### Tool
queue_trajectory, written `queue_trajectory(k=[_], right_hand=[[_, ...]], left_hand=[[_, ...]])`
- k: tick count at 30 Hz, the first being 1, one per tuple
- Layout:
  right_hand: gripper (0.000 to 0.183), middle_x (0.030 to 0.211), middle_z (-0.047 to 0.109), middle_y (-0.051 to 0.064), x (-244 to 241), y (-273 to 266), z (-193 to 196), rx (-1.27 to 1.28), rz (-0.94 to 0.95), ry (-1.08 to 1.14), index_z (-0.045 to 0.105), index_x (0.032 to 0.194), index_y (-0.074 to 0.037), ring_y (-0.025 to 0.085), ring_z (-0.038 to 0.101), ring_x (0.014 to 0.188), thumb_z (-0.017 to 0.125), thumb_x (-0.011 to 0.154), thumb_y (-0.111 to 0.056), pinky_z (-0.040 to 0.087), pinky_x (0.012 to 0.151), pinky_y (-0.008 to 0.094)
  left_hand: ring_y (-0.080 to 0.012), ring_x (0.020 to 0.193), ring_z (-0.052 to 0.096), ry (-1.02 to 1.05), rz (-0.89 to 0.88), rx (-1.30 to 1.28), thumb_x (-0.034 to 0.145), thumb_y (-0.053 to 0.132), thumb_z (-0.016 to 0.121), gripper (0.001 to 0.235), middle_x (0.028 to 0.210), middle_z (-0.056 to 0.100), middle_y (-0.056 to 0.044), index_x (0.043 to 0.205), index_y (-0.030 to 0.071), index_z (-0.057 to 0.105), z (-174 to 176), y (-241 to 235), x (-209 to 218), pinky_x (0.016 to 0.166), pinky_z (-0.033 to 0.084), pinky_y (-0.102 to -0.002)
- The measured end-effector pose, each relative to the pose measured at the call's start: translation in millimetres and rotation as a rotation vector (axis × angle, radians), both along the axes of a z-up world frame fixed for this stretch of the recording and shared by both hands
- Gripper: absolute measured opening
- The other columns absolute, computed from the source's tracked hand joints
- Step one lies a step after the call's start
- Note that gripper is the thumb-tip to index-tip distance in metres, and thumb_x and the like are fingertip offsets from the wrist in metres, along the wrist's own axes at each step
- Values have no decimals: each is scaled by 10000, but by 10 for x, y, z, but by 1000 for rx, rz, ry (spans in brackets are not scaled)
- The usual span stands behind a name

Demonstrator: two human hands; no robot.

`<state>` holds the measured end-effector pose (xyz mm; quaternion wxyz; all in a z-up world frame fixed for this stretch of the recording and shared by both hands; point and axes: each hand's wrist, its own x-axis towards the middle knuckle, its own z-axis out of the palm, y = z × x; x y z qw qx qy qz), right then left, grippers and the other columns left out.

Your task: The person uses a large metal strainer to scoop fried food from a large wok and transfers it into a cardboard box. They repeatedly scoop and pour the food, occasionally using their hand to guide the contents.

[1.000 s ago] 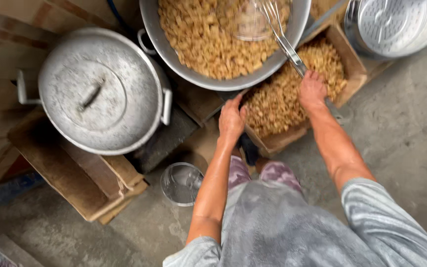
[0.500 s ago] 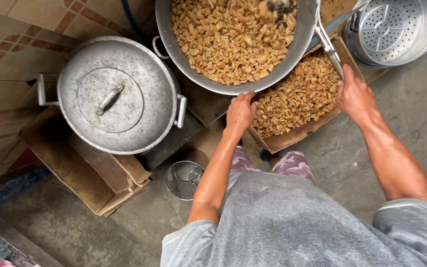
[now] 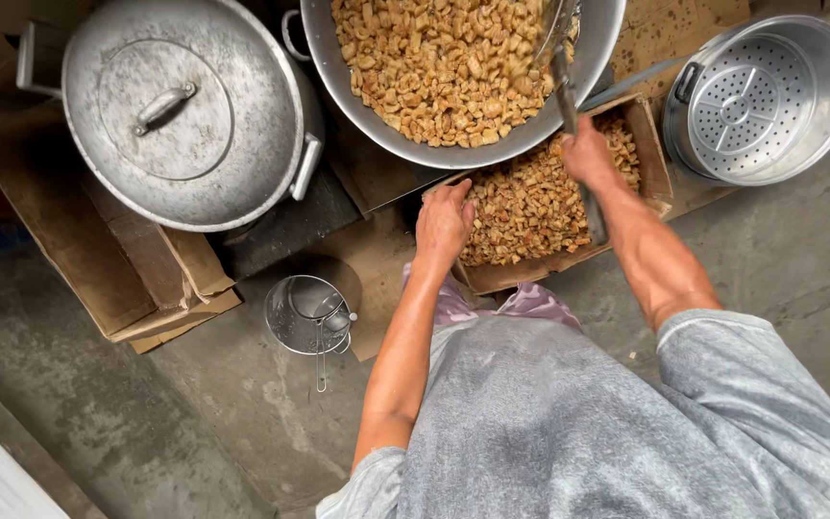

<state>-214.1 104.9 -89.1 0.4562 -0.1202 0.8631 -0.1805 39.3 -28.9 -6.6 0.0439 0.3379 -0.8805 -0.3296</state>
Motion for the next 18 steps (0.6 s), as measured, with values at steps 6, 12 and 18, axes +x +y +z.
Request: queue_trajectory(k=[6, 12, 18], right_hand=[[508, 962, 699, 245, 297, 282, 337, -94, 77, 52, 341, 1563, -80, 342, 708, 766, 472, 1096, -232, 573, 650, 486], [511, 907, 714, 215, 294, 583, 979, -170, 158, 131, 385, 1583, -116, 325, 713, 754, 503, 1101, -239, 561, 681, 507], [526, 821, 701, 135, 259, 456, 620, -219, -5, -69, 430, 1572, -155, 221, 632, 612, 505, 1055, -207, 521, 551, 393]], left_hand=[[-382, 1079, 638, -101, 25, 52, 925, 230, 697, 384, 1173, 699, -167, 1278, 79, 686, -3, -254, -225, 939, 512, -473], [-380, 1063, 641, -156, 13, 99, 945, 238, 681, 395, 1153, 702, -164, 1312, 91, 679, 57, -275, -307, 932, 514, -471], [-380, 1034, 640, -145, 2, 97, 928, 216, 685, 376, 1133, 699, -159, 1288, 110, 688, 17, -63, -252, 915, 517, -477]])
